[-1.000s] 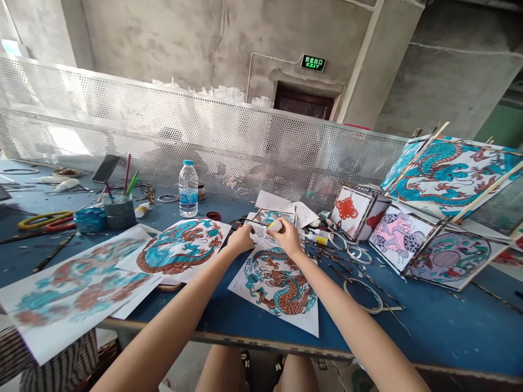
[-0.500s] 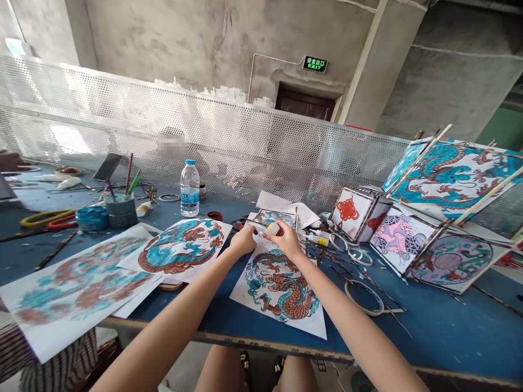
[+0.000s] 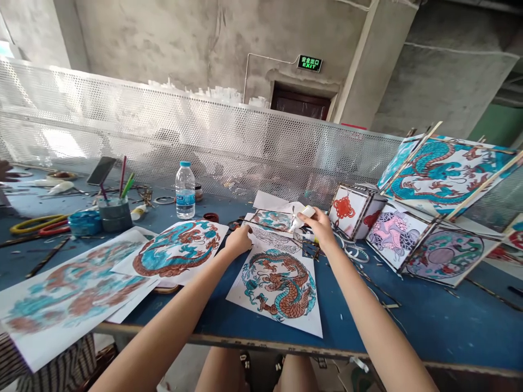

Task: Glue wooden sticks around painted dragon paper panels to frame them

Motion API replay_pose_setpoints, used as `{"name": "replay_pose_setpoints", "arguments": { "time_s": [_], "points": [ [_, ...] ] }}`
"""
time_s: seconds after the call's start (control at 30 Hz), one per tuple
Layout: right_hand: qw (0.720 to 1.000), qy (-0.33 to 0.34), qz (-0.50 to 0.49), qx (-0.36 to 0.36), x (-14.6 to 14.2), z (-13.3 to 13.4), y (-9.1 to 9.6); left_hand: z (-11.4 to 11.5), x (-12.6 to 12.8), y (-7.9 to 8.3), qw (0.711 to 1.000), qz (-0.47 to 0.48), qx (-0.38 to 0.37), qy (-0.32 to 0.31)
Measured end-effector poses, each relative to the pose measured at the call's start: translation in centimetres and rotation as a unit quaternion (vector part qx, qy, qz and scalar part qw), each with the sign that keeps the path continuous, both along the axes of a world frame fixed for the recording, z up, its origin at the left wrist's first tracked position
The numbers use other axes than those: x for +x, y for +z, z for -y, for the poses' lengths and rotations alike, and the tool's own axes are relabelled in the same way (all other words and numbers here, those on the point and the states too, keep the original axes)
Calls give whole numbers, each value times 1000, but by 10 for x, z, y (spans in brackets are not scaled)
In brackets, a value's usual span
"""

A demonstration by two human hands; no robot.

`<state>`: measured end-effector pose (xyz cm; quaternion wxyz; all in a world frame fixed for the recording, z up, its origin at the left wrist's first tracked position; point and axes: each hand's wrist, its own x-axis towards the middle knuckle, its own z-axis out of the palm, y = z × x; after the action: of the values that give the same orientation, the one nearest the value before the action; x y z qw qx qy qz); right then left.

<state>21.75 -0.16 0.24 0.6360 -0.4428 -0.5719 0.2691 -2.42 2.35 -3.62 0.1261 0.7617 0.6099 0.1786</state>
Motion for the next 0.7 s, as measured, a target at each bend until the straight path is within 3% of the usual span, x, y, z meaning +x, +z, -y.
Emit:
{"name": "replay_pose_setpoints", "arguments": {
  "time_s": [0.13, 0.43, 0.53, 0.7],
  "points": [
    [995, 29, 77, -49, 15, 23, -4, -6, -1, -2, 998, 41, -34, -17],
    [985, 32, 125, -118, 22, 139, -21, -7, -5, 4, 986, 117, -111, -52],
    [982, 50, 126, -132, 11, 158, -24, -4, -7, 8, 978, 130, -145, -79],
    [974, 93, 133, -156, -4, 169, -28, -4, -9, 9, 984, 117, -115, -72]
  ]
}}
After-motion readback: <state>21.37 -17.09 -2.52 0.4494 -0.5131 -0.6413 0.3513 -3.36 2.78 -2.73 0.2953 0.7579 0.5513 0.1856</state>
